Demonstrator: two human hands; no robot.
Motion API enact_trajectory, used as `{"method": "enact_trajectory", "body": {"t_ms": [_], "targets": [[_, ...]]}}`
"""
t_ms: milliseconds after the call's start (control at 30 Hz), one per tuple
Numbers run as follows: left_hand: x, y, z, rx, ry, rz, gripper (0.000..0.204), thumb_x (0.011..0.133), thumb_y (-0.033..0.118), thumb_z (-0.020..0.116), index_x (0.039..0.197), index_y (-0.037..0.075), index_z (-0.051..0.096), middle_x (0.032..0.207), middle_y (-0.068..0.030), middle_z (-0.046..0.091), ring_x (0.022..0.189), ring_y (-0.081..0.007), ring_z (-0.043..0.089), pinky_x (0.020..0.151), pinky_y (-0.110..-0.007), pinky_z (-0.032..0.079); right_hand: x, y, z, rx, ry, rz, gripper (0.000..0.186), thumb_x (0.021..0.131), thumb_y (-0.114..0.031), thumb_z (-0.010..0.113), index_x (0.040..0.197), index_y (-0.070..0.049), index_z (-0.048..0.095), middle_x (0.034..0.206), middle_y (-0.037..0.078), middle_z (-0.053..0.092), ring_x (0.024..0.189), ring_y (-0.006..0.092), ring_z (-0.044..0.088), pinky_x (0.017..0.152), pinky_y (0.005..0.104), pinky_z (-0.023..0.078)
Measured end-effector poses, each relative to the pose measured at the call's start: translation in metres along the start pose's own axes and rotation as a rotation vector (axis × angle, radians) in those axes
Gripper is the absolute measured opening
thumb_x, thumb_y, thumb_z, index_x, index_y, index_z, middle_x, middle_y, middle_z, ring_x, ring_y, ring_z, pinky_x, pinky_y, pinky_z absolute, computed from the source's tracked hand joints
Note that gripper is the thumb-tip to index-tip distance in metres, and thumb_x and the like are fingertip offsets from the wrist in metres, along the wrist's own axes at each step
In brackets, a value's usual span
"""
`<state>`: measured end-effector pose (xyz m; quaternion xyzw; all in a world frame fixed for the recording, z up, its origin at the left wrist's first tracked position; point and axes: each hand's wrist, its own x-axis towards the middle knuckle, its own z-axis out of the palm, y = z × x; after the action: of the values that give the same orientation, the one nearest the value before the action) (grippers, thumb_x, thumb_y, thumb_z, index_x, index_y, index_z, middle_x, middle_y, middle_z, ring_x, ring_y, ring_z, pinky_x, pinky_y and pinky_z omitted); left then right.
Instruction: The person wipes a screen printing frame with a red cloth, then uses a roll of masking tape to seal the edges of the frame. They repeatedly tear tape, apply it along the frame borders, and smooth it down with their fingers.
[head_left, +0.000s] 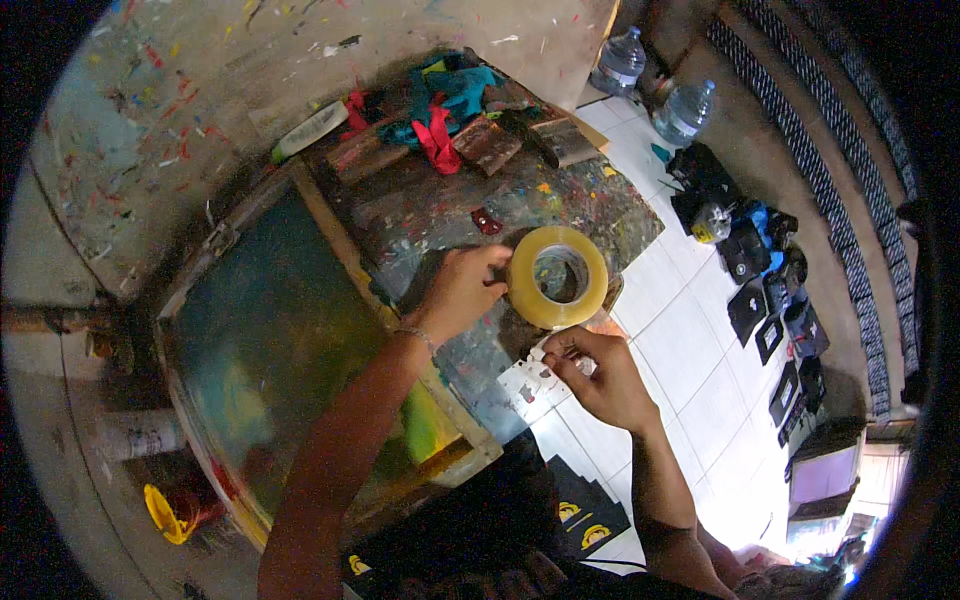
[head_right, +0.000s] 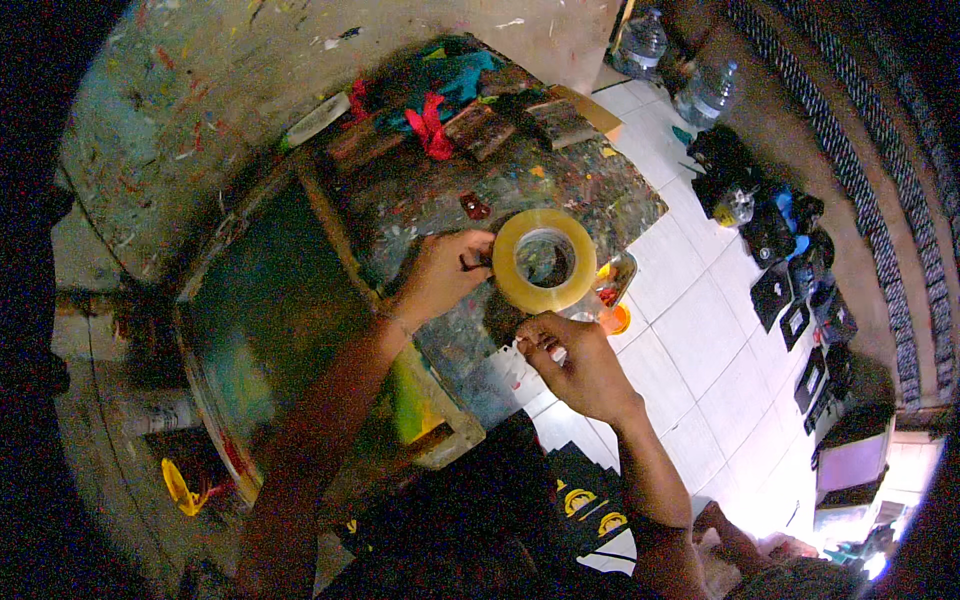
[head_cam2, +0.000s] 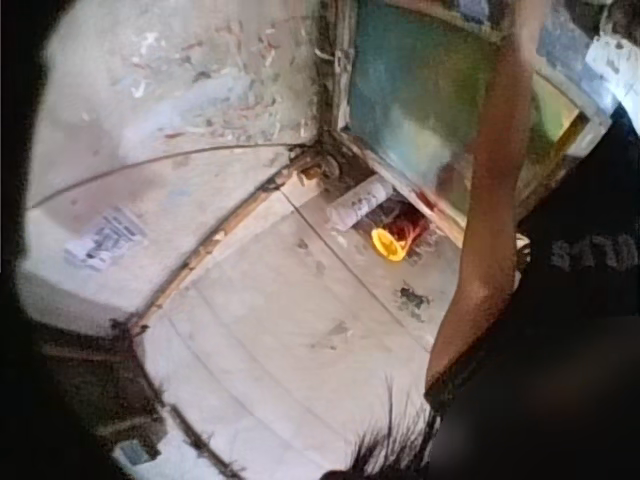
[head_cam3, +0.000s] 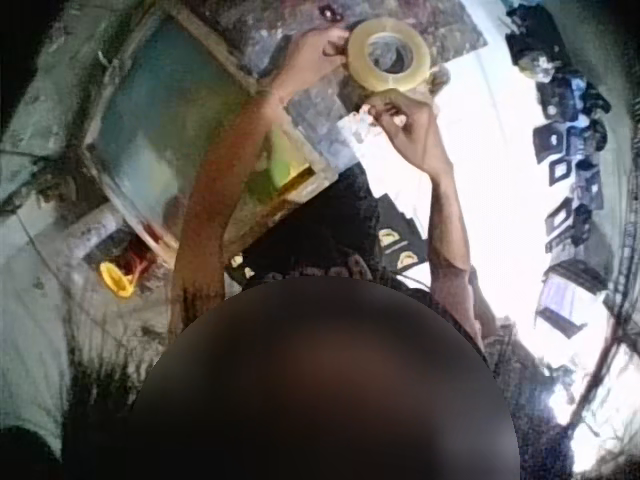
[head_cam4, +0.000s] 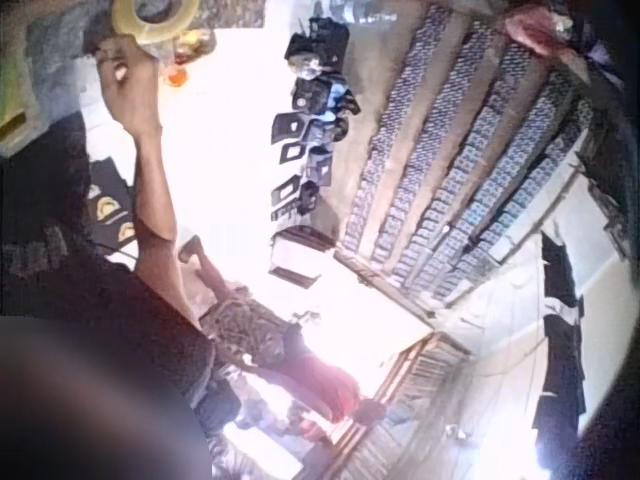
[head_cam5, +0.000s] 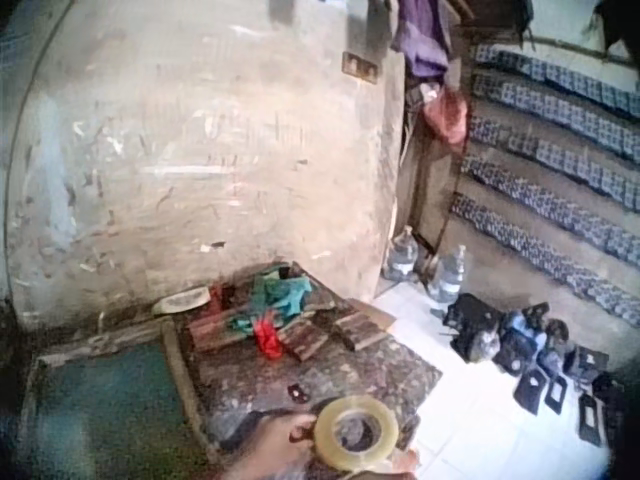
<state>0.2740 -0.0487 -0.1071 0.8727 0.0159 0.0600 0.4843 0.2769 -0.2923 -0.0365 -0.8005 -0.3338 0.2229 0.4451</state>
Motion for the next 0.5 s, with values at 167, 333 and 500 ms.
{"method": "enact_trajectory", "body": {"t_ms": [167,333,500], "targets": [[0.000,-0.006,-0.004,-0.004,0.001,0.019,0.023,0.077,0.002,0.076,0.100,0.001,0.071,0.089,-0.0125,0.070,0.069,-0.0206,0.066,0.067,-0.033,0.053,0.027,0.020,0.000,-0.563,0.249,-0.186,0.043,0.080,-0.016,0.079,0.116,0.000,0.062,0.114,0.017,0.064,0.107,0.0331,0.059,0.093,0.0431,0.047],[0.003,-0.009,-0.007,0.024,0.013,0.160,0.014,0.081,-0.001,0.070,0.094,-0.002,0.066,0.084,-0.0162,0.064,0.079,-0.0349,0.065,0.072,-0.043,0.051,0.043,0.035,-0.001,-0.820,0.127,-0.159,0.059,0.076,-0.031,0.081,0.123,-0.004,0.060,0.124,0.014,0.060,0.122,0.0326,0.049,0.105,0.0510,0.032],[0.006,-0.002,-0.006,0.060,0.069,0.340,0.008,0.085,-0.003,0.063,0.089,-0.003,0.057,0.088,-0.0168,0.060,0.089,-0.0395,0.060,0.077,-0.043,0.049,0.045,0.033,-0.008,-0.929,-0.017,-0.162,0.055,0.078,-0.037,0.079,0.119,-0.003,0.064,0.127,0.014,0.060,0.121,0.0298,0.051,0.104,0.0514,0.030]]}}
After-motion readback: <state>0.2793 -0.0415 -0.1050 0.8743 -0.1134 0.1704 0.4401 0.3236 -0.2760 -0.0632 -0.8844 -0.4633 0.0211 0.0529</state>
